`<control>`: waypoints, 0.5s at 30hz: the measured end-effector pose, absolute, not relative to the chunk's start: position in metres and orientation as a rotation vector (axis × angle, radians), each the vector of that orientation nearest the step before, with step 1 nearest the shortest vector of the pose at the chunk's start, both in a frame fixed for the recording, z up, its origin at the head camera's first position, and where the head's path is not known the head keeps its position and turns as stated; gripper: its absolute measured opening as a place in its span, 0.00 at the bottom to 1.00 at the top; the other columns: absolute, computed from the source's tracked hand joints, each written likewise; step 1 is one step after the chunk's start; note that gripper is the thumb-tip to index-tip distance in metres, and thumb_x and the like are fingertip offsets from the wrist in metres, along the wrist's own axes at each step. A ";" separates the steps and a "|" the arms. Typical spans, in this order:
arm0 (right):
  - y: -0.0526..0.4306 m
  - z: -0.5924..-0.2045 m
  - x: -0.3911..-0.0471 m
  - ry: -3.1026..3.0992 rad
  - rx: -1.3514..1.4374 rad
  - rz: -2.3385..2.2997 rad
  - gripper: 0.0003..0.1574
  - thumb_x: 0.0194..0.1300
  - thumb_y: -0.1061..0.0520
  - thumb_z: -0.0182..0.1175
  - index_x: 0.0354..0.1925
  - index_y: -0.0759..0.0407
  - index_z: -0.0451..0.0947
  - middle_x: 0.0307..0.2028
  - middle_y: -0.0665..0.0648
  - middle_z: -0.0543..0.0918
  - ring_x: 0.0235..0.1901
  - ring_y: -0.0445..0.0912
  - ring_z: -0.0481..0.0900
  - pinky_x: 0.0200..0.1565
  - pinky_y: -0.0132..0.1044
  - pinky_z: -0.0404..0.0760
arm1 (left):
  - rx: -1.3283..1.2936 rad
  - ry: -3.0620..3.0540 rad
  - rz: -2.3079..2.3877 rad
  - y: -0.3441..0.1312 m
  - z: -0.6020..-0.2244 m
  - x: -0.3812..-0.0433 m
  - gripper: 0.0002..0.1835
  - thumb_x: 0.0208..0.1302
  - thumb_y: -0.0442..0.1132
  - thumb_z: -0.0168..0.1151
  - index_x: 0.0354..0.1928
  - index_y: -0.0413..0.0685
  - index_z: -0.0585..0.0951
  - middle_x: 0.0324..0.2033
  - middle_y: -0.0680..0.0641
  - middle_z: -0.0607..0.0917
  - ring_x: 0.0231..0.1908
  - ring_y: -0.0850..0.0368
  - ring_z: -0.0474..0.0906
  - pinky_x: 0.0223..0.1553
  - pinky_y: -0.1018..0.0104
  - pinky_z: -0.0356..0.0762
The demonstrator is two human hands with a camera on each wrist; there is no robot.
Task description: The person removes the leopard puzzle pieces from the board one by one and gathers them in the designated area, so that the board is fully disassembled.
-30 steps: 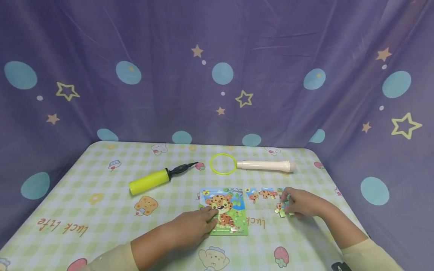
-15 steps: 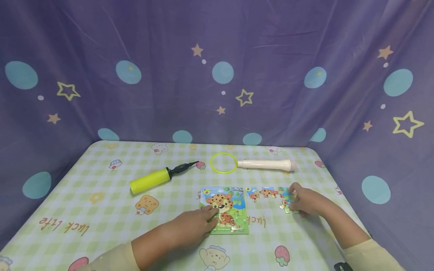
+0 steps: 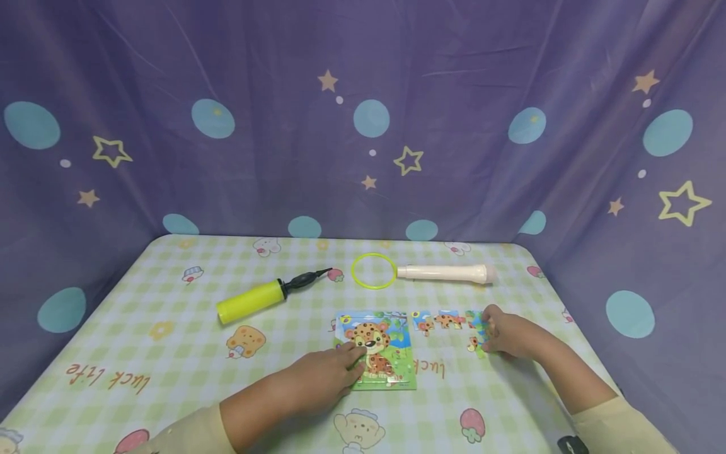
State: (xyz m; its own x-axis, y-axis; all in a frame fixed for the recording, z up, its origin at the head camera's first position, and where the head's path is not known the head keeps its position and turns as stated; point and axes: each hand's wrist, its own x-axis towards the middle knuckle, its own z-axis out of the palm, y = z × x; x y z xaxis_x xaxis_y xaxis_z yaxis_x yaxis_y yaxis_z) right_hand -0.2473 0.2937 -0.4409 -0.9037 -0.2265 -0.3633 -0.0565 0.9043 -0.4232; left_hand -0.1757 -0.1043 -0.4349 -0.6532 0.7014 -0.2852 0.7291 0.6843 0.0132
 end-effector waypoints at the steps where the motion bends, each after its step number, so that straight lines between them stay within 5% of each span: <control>1: 0.294 -0.440 -0.247 2.658 -0.210 -0.575 0.43 0.59 0.48 0.70 0.63 0.61 0.60 0.26 0.56 0.74 0.23 0.47 0.72 0.29 0.39 0.70 | 1.139 2.630 -0.146 -0.104 -0.435 -0.176 0.27 0.73 0.51 0.52 0.72 0.58 0.67 0.75 0.50 0.58 0.74 0.50 0.57 0.67 0.55 0.68; 10: 0.286 -0.433 -0.243 2.701 -0.270 -0.561 0.36 0.64 0.51 0.66 0.63 0.60 0.62 0.26 0.54 0.74 0.22 0.46 0.71 0.26 0.38 0.70 | 1.158 2.630 -0.146 -0.104 -0.435 -0.175 0.27 0.74 0.50 0.52 0.72 0.58 0.67 0.75 0.50 0.59 0.74 0.51 0.57 0.66 0.57 0.69; 15: 0.254 -0.425 -0.242 2.757 -0.425 -0.737 0.33 0.68 0.45 0.62 0.63 0.59 0.66 0.38 0.54 0.76 0.28 0.43 0.73 0.29 0.37 0.74 | 1.135 2.626 -0.116 -0.105 -0.434 -0.174 0.27 0.74 0.50 0.52 0.72 0.57 0.67 0.75 0.51 0.58 0.74 0.51 0.57 0.65 0.56 0.70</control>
